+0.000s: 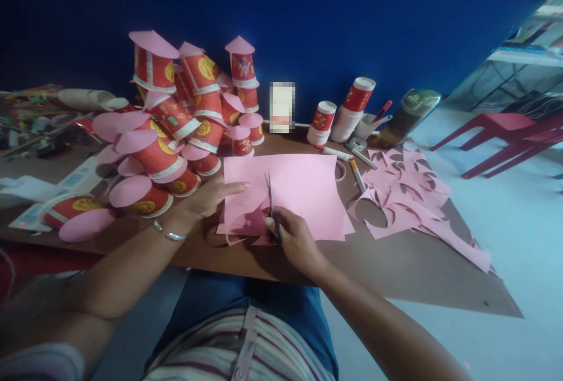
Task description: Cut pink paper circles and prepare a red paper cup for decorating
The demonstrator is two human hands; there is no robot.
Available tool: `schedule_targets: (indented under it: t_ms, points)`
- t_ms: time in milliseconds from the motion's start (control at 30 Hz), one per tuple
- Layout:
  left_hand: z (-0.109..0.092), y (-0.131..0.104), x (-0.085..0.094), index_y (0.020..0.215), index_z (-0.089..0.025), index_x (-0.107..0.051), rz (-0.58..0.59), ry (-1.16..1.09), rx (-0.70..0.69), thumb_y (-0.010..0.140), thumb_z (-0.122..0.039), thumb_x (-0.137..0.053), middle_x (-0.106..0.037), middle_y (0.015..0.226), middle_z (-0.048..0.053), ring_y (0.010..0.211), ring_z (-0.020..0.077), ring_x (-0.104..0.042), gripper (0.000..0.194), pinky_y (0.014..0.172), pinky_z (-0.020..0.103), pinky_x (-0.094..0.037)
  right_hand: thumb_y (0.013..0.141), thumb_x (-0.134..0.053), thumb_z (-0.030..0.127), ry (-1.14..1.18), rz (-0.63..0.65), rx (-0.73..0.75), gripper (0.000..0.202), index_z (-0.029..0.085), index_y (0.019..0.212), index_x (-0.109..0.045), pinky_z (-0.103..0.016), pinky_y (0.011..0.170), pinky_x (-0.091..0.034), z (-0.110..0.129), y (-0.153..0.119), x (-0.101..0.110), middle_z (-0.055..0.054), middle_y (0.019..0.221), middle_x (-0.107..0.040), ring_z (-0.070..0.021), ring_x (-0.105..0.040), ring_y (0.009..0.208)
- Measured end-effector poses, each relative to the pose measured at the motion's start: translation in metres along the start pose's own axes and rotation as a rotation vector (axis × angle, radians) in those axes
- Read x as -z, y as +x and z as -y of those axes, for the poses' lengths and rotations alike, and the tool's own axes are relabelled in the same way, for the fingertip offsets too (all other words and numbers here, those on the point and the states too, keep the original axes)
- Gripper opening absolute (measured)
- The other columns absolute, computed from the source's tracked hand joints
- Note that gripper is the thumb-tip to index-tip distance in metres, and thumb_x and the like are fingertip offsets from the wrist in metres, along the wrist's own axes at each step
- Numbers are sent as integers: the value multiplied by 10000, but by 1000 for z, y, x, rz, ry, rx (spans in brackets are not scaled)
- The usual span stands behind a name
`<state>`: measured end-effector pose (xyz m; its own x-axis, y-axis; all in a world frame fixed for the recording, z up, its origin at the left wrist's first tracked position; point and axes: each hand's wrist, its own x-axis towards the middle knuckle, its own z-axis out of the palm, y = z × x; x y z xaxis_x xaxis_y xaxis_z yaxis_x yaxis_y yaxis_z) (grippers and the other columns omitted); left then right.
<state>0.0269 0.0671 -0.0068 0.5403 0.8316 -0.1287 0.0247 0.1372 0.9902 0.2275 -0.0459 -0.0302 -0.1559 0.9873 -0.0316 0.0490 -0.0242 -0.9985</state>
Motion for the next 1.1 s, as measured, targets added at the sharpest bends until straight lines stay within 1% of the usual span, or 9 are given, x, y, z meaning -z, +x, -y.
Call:
schedule_targets:
  t_ms: [267,367,533,733,933,1100]
  points:
    - [1,0,2,1090,-102,-763,-28,22,1,751,-439,-848,-795,1058,119,1084,308,-698,485,1023,461,-517,940,-631,609,0,-4,-9,441,192,800,-590,-260,611,-424,3,-1,-1,20,694,-567,-125,-507,640]
    - [-1,0,1,1113,-104,-760,-17,12,-2,751,-440,-847,-795,1055,116,1077,306,-700,501,1025,463,-515,946,-620,607,15,-3,-16,437,194,808,-585,-260,610,-425,2,-2,-1,19,697,-568,-127,-509,643]
    - [-3,-1,-1,1084,-98,-766,-6,2,10,741,-447,-856,-797,1026,114,1057,305,-703,498,1008,457,-520,957,-609,582,13,-17,-18,406,196,834,-596,-260,614,-422,3,-4,-2,21,704,-555,-128,-503,646]
    - [-2,0,0,1097,-105,-758,16,-26,15,742,-439,-856,-793,1063,115,1034,294,-709,497,998,451,-519,972,-589,577,8,-4,-12,408,200,816,-591,-264,615,-432,4,-4,-2,12,696,-563,-134,-514,642]
    - [-3,0,-1,1087,-102,-755,15,-10,3,736,-450,-856,-790,1072,114,1056,296,-698,504,1023,457,-502,963,-602,601,16,-18,-14,421,190,873,-617,-261,597,-423,1,-5,-1,13,692,-560,-133,-507,633]
    - [-5,-1,-2,1088,-105,-753,6,0,-1,737,-449,-852,-789,1073,112,1064,302,-695,502,1028,468,-501,913,-655,635,48,-45,-46,447,191,893,-612,-257,595,-417,3,-6,-1,16,711,-548,-132,-489,646]
